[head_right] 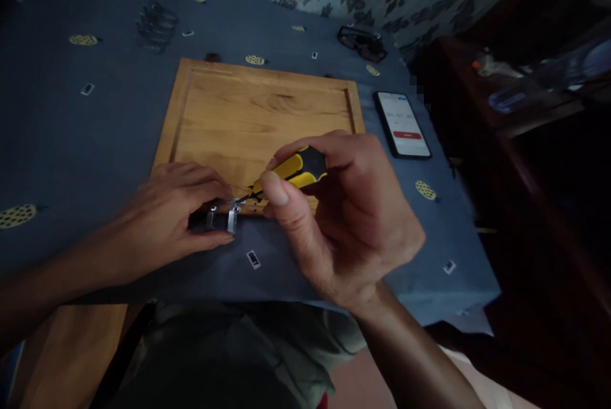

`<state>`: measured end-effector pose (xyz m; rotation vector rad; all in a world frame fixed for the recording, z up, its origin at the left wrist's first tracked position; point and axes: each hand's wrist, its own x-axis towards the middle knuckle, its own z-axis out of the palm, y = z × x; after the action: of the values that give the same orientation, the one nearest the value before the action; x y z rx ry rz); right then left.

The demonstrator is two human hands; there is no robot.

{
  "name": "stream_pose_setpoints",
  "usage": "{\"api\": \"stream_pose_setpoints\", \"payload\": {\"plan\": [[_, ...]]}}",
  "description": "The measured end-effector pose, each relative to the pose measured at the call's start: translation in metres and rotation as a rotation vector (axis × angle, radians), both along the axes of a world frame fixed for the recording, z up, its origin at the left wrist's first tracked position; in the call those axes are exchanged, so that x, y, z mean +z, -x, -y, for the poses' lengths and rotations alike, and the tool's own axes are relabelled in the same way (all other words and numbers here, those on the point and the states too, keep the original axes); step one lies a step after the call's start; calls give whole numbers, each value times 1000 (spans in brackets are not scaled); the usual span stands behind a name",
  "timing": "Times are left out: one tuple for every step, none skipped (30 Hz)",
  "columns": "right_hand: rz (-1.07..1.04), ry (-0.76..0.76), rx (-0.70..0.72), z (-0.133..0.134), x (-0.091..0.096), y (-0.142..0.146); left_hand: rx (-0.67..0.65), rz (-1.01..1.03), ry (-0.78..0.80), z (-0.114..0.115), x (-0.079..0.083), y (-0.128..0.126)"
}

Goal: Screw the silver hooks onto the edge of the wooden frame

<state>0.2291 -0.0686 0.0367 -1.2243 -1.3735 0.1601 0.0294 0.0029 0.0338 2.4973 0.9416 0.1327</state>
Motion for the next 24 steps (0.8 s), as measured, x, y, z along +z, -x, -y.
{"api": "stream_pose_setpoints", "payload": {"plan": [[23, -16, -6, -1, 0, 0, 0, -7, 3, 0, 0, 0], [39, -44, -26, -3, 1, 0, -1, -11, 8, 0, 0, -1], [45, -76, -32, -4, 1, 0, -2, -11, 13, 0, 0, -1], [37, -95, -19, -5, 2, 0, -4, -7, 15, 0, 0, -1], [26, -101, -6, -5, 3, 1, -6, -2, 14, 0, -1, -1], [19, -92, 1, -5, 3, 1, -6, 6, 9, 0, -2, -1], [14, -71, 0, -4, 3, 2, -6, 14, 2, 0, -2, 0], [7, -42, 0, -2, 3, 3, -6, 22, -6, 0, -3, 0], [-7, -9, 3, 0, 2, 3, -8, 26, -10, 0, -3, 1], [-31, 22, 15, 2, 2, 4, -9, 28, -13, 0, -4, 1], [-63, 46, 35, 3, 2, 5, -9, 29, -15, 0, -4, 2], [-93, 59, 56, 4, 2, 5, -10, 30, -18, 1, -4, 2], [-115, 71, 71, 5, 2, 6, -11, 31, -20, 1, -4, 2], [-125, 79, 77, 5, 2, 6, -10, 34, -23, 1, -5, 3], [-123, 79, 75, 5, 2, 6, -11, 36, -25, 1, -5, 2], [-111, 78, 73, 5, 2, 6, -12, 38, -26, 1, -5, 2], [-93, 74, 68, 4, 3, 6, -12, 38, -26, 1, -5, 2], [-73, 70, 58, 4, 3, 6, -11, 35, -26, 0, -6, 2], [-51, 70, 41, 3, 5, 6, -10, 31, -25, 0, -6, 1], [-29, 71, 15, 3, 6, 6, -10, 30, -24, 0, -6, 1], [-10, 71, -14, 2, 8, 7, -10, 31, -23, 0, -6, 1], [1, 69, -41, 2, 10, 7, -10, 33, -23, 0, -6, 1], [0, 68, -61, 1, 11, 8, -12, 34, -21, 0, -5, 2], [-7, 69, -70, 0, 13, 9, -11, 34, -20, 0, -5, 2]]}}
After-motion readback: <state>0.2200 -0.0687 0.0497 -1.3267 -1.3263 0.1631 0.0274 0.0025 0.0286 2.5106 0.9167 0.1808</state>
